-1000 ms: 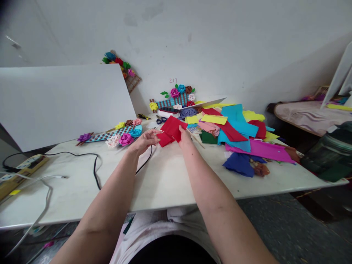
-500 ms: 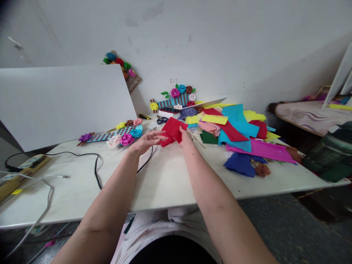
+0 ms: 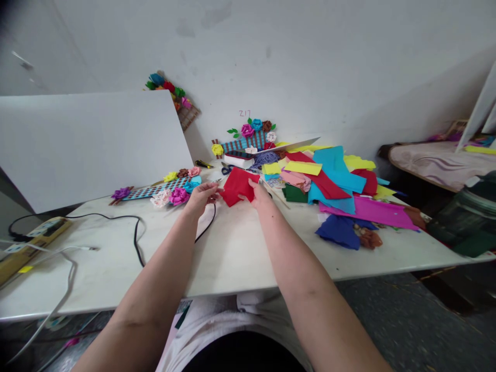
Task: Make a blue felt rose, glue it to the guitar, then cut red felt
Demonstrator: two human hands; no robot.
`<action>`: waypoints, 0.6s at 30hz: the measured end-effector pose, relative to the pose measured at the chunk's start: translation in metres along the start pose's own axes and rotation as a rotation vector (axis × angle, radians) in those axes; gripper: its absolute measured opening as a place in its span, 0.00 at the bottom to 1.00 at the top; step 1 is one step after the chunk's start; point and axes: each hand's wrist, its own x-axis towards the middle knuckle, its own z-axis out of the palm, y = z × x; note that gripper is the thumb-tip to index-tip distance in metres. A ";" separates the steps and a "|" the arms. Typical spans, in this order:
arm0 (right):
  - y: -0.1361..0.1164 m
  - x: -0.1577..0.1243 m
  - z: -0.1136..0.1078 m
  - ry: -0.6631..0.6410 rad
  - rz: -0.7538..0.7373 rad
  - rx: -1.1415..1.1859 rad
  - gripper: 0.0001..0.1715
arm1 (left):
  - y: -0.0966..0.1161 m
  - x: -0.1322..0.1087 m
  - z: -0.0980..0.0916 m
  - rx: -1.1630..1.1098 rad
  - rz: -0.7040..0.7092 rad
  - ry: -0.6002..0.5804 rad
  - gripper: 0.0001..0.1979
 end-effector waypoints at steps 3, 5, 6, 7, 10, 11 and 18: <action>0.001 0.002 -0.002 -0.005 0.020 -0.038 0.07 | 0.002 -0.002 0.010 0.155 -0.022 0.004 0.11; 0.001 0.003 -0.004 0.000 0.018 -0.062 0.08 | 0.000 -0.004 0.017 0.278 -0.036 -0.001 0.08; 0.001 0.004 -0.005 -0.001 0.019 -0.075 0.09 | -0.001 -0.004 0.021 0.342 -0.046 -0.014 0.07; 0.002 0.005 -0.005 -0.005 0.019 -0.087 0.09 | -0.002 -0.005 0.025 0.394 -0.062 -0.021 0.07; 0.002 0.007 -0.006 -0.016 0.016 -0.118 0.09 | -0.008 -0.006 0.032 0.528 -0.105 -0.045 0.09; 0.002 0.007 -0.006 -0.016 0.014 -0.123 0.09 | -0.010 -0.006 0.033 0.557 -0.107 -0.041 0.10; 0.004 0.003 -0.001 -0.006 0.033 -0.078 0.07 | -0.022 0.001 0.031 0.519 -0.096 0.047 0.11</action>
